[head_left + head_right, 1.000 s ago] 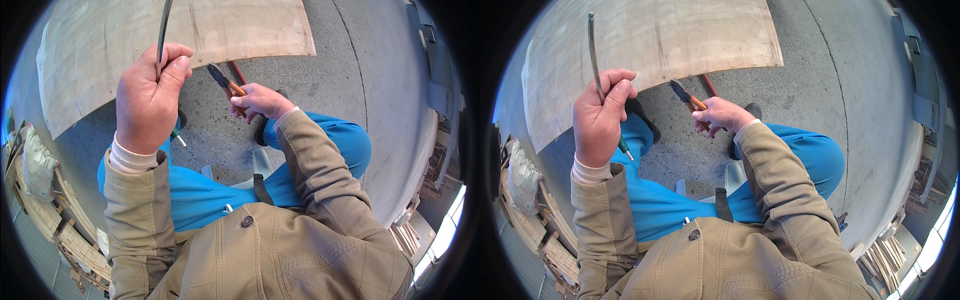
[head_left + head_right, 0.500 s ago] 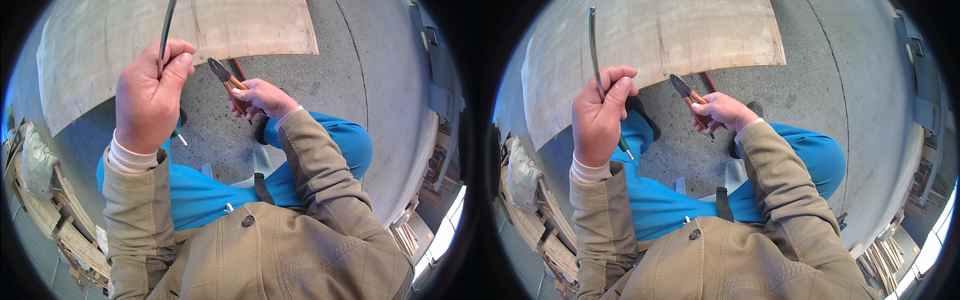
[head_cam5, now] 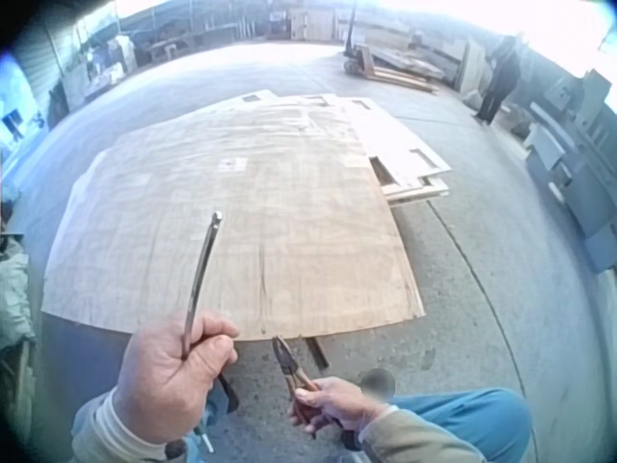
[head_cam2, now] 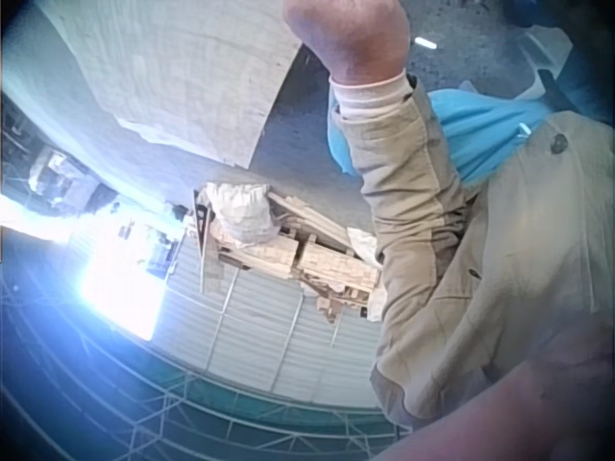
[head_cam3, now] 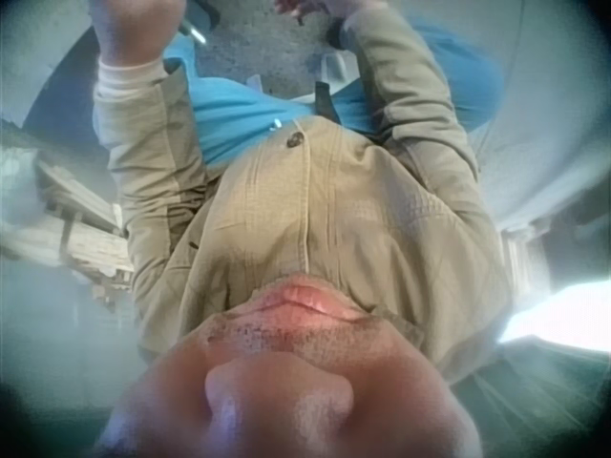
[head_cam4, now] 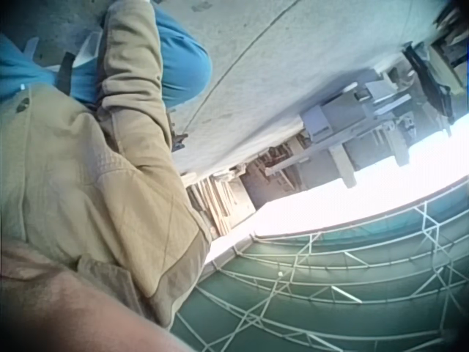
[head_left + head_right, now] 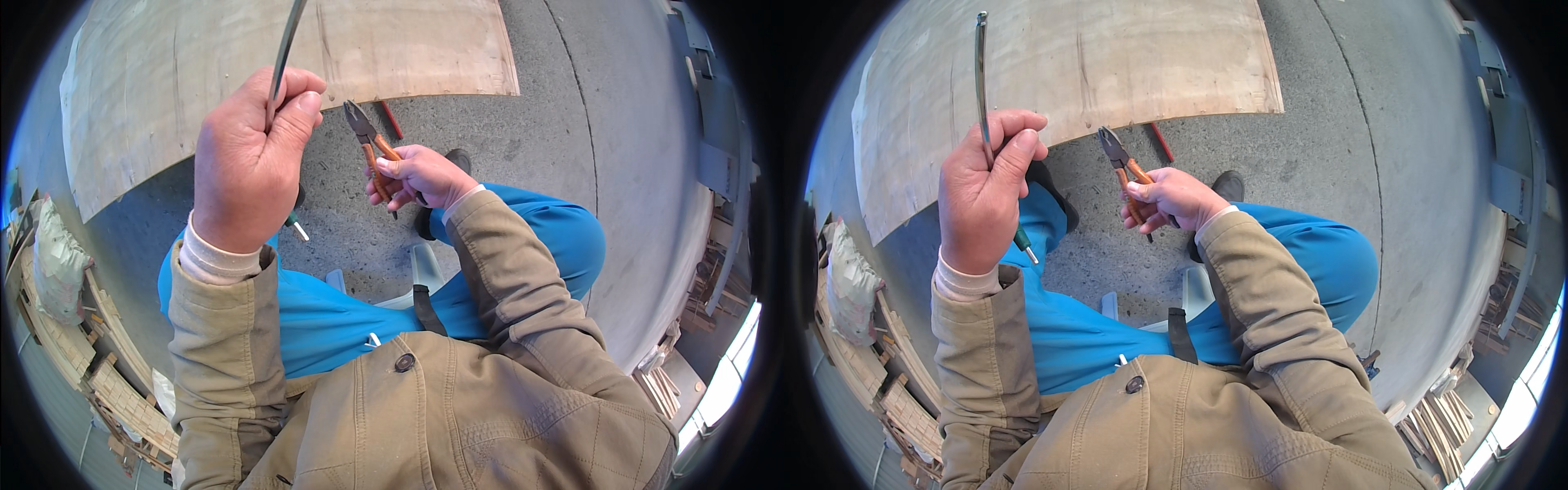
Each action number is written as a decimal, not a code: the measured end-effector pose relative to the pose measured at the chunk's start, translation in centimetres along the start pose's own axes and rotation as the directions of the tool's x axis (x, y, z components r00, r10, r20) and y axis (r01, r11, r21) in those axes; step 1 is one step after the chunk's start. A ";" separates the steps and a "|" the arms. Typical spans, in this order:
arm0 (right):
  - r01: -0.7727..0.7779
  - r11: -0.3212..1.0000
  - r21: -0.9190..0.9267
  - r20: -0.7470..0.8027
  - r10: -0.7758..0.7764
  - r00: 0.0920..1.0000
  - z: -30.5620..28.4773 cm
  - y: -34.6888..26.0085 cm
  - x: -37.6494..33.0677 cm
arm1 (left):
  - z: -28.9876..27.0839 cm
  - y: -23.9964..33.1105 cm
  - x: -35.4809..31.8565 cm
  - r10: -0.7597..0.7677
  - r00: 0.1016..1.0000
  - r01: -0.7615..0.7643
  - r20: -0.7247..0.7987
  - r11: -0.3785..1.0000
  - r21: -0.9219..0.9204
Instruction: The person strips the insulation from a green wire using pliers, then uses a chisel to scrape the exposed metal. The person repeats the stripping and scraping process on the same wire.
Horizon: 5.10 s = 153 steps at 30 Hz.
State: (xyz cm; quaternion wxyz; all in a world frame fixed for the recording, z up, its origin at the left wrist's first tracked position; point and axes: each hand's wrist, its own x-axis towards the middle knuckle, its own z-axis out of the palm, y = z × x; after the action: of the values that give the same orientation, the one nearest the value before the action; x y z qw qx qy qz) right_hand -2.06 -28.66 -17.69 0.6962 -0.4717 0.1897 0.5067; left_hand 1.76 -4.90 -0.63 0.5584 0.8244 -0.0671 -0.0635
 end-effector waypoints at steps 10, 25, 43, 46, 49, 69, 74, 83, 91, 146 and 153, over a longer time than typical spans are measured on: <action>-0.007 0.989 0.149 0.072 -0.004 0.997 -0.1 0.5 0.7 | 0.4 -0.2 0.0 -0.003 1.000 0.003 0.011 1.000 0.016; -0.014 0.992 0.122 0.043 0.009 0.999 -0.7 0.8 1.5 | 0.3 0.0 0.2 -0.009 1.000 0.009 0.012 1.000 0.019; -0.011 0.997 0.081 0.032 0.009 0.999 0.5 0.4 0.5 | 0.6 -0.2 0.3 -0.001 1.000 0.000 0.014 0.999 0.042; -0.007 0.996 0.091 0.057 0.001 0.998 0.1 0.9 0.7 | 0.6 -0.1 0.2 -0.013 1.000 0.013 0.010 1.000 0.029; -0.015 0.986 0.168 0.099 -0.002 0.995 -0.2 1.3 1.0 | 0.6 -0.1 0.2 -0.011 1.000 0.011 0.006 1.000 0.025; -0.150 0.970 -0.192 -0.012 0.150 0.989 -2.2 -3.2 -0.3 | -0.9 -0.3 -0.7 0.018 0.999 -0.018 -0.030 1.000 0.015; -0.138 0.990 -0.013 0.044 0.139 0.989 -1.1 -1.6 0.1 | -1.0 -0.5 -0.6 0.026 0.998 -0.027 -0.050 0.999 -0.023; -0.147 0.989 -0.026 -0.032 0.146 0.989 0.8 -2.2 -0.4 | -2.0 -0.7 -1.0 0.003 1.000 -0.003 -0.018 1.000 0.016; -0.121 0.990 0.075 -0.097 0.128 0.987 3.8 -3.8 -1.5 | -1.5 -0.2 -1.2 0.017 0.999 -0.019 -0.047 0.999 -0.035; -0.388 -0.602 -0.698 0.031 -0.566 0.824 4.8 -14.5 -9.6 | 12.9 -13.2 -1.5 -0.774 0.605 0.364 0.187 0.060 -0.929; -0.337 -0.840 -0.426 0.171 -0.441 0.881 7.2 -16.9 -7.3 | 14.6 -11.9 -0.2 -0.684 0.653 0.268 0.324 -0.191 -0.944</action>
State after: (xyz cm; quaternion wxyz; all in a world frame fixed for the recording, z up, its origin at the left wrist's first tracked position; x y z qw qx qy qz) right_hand 8.29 -27.04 -0.96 -0.2838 -0.8825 -0.3640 0.0906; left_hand -0.60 -13.83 -17.07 0.8811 0.1710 0.4062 -0.1714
